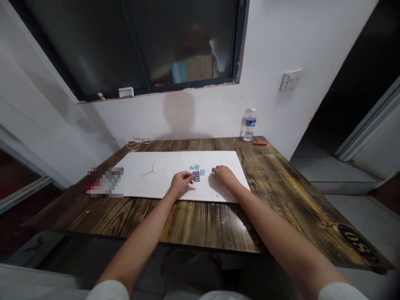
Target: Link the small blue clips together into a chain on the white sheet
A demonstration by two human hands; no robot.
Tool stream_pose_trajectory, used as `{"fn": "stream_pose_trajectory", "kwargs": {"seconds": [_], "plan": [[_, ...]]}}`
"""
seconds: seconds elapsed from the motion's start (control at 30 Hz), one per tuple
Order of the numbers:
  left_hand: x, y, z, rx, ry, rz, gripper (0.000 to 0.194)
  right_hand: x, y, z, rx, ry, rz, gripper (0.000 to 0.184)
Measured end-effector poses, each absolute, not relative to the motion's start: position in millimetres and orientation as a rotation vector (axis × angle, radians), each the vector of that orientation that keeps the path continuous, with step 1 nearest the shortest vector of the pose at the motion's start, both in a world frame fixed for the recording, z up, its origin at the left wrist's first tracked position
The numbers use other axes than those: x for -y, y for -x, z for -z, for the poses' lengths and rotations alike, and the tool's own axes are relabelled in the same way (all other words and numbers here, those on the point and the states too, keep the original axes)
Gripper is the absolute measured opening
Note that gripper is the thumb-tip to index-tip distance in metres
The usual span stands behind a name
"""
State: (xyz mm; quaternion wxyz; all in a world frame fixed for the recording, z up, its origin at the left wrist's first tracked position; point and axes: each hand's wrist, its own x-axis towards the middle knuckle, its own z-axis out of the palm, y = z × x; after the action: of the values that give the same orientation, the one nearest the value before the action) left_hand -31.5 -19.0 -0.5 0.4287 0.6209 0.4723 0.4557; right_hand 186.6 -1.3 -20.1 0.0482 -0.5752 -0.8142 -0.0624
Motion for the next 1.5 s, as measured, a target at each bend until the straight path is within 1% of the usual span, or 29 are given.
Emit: {"fn": "stream_pose_trajectory", "kwargs": {"seconds": [0.13,0.3,0.47,0.57,0.73,0.77,0.87,0.97,1.17,1.5], "plan": [[18.2,32.4,1.3,-1.186,-1.573,-1.13,0.031,2.8,-186.1,19.0,2.435,1.741,0.173,0.025],[17.9,31.6,1.2,-1.201,-1.563,-1.127,0.031,5.5,-186.6,17.2,2.339,1.726,0.109,0.03],[16.9,32.0,2.4,-1.198,-1.558,-1.139,0.032,7.8,-186.3,18.8,2.189,1.599,-0.001,0.036],[15.6,32.8,3.3,-1.194,-1.548,-1.152,0.033,7.5,-183.9,20.3,2.02,1.45,-0.19,0.035],[12.8,34.0,5.2,-1.212,-1.541,-1.17,0.035,5.0,-176.3,18.4,1.719,1.131,-0.565,0.012],[12.0,34.3,6.1,-1.217,-1.536,-1.18,0.035,4.6,-174.5,17.3,1.655,1.078,-0.659,0.013],[9.7,35.4,9.3,-1.224,-1.525,-1.208,0.035,4.7,-169.1,13.8,1.502,0.935,-0.924,0.026],[8.7,36.5,11.6,-1.218,-1.531,-1.214,0.033,6.4,-163.9,11.2,1.448,0.864,-1.063,0.033],[12.8,36.4,7.3,-1.193,-1.597,-1.155,0.033,9.6,-156.3,13.9,1.47,0.873,-1.084,0.033],[17.4,36.3,2.6,-1.08,-1.69,-1.05,0.033,10.7,-151.2,19.6,1.557,0.954,-1.012,0.032]]}}
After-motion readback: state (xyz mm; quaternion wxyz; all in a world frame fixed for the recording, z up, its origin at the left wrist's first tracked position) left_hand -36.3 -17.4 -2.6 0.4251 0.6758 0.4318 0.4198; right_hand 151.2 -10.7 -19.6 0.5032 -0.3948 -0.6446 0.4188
